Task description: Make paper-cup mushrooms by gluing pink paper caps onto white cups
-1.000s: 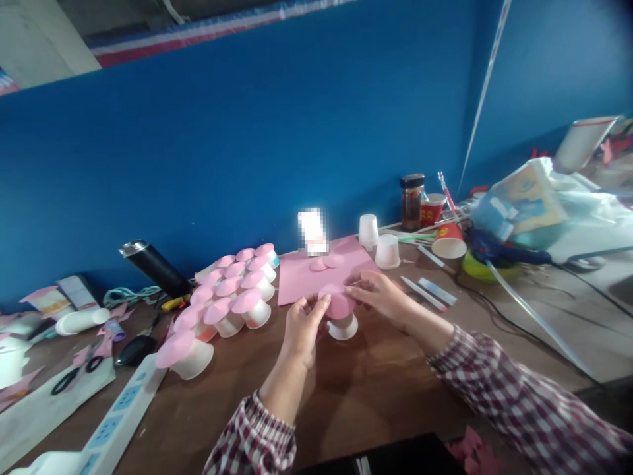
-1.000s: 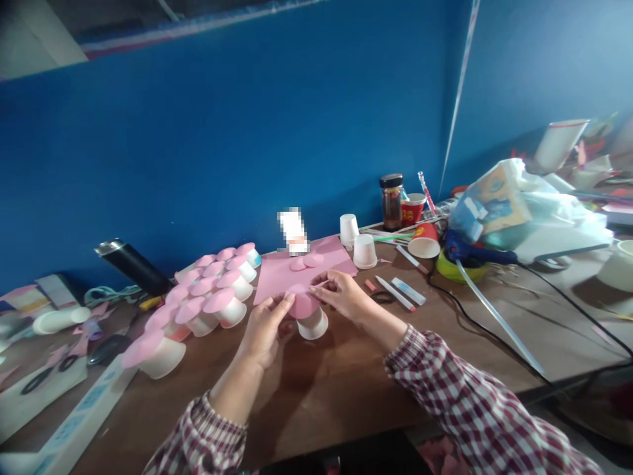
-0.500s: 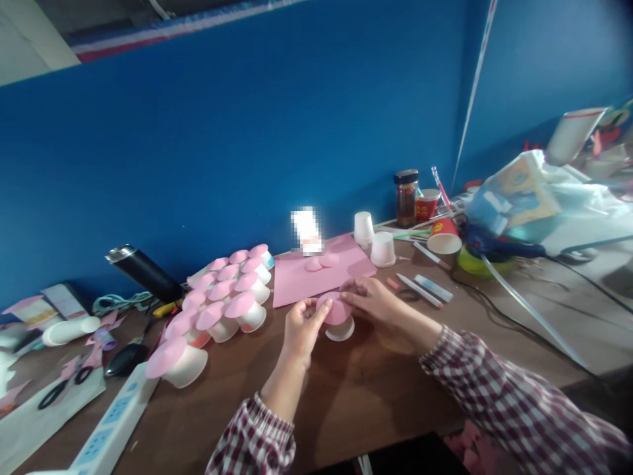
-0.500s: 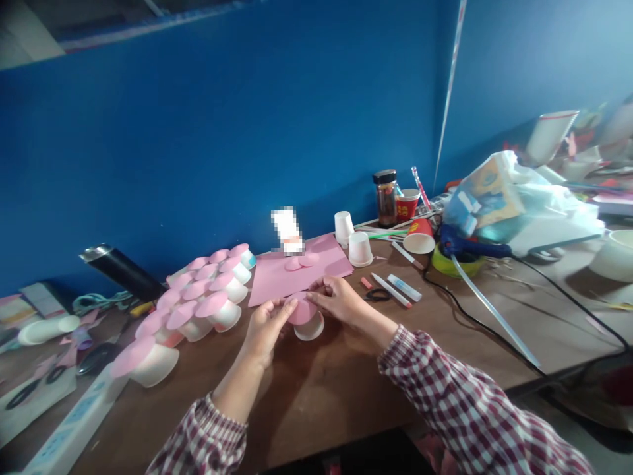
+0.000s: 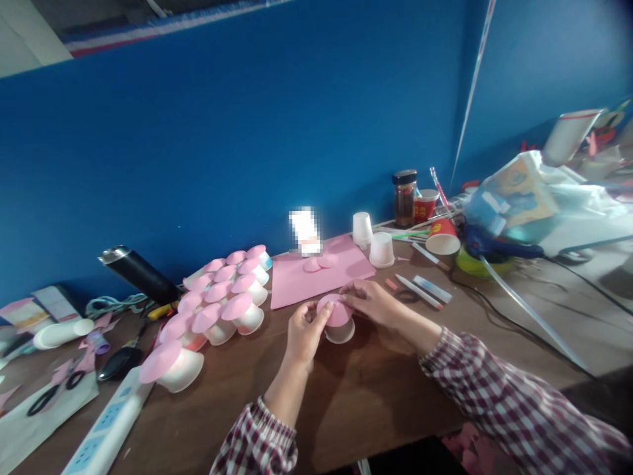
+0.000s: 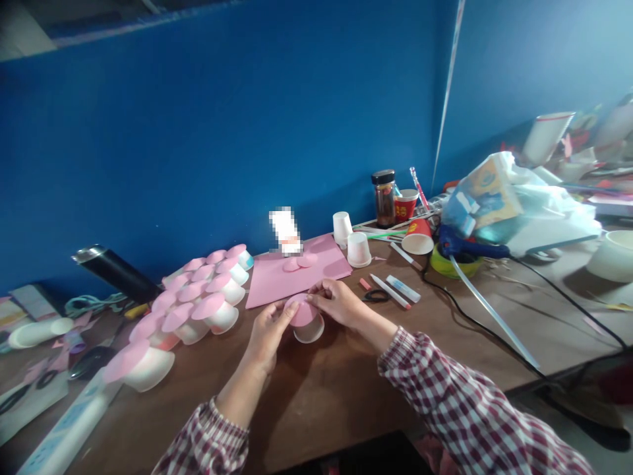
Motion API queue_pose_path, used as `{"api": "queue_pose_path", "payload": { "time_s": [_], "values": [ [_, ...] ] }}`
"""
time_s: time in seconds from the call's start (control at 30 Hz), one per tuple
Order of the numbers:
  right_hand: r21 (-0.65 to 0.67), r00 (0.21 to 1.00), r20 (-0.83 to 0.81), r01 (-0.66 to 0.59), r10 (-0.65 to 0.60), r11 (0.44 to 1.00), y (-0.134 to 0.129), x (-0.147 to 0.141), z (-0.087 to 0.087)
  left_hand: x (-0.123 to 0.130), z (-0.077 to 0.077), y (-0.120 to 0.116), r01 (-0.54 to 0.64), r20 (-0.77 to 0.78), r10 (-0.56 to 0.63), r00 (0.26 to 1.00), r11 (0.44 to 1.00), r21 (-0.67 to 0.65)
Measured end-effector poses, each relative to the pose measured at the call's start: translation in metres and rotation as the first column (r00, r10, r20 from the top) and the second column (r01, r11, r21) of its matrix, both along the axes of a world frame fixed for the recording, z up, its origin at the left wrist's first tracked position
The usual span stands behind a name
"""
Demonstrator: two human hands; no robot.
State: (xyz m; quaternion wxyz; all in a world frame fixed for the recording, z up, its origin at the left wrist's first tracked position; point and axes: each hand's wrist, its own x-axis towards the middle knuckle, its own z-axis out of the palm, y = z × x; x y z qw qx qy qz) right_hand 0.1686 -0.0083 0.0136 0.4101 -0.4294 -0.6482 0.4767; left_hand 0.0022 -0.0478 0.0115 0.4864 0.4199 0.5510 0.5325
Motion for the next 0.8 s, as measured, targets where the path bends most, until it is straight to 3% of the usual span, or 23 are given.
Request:
{"api": "queue_pose_path", "payload": {
  "time_s": [0.1, 0.3, 0.57, 0.8],
  "values": [
    [0.020, 1.000, -0.004, -0.006, 0.007, 1.000, -0.004, 0.000, 0.002, 0.000, -0.002, -0.001, -0.009, 0.011, 0.009, 1.000, 1.000, -0.027],
    [-0.077, 0.988, -0.107, -0.118, 0.109, 0.990, -0.009, -0.001, 0.003, -0.001, -0.005, 0.000, 0.001, 0.024, 0.000, 1.000, 0.999, -0.045],
    [-0.109, 0.993, -0.079, -0.093, 0.085, 0.990, -0.006, -0.001, -0.006, -0.004, -0.013, 0.001, 0.011, 0.026, -0.011, 1.000, 0.999, -0.037],
    [-0.138, 0.991, -0.112, -0.086, 0.071, 0.987, -0.007, -0.002, -0.005, -0.005, -0.011, -0.007, 0.120, 0.205, -0.107, 0.973, 0.991, -0.052]
  ]
}}
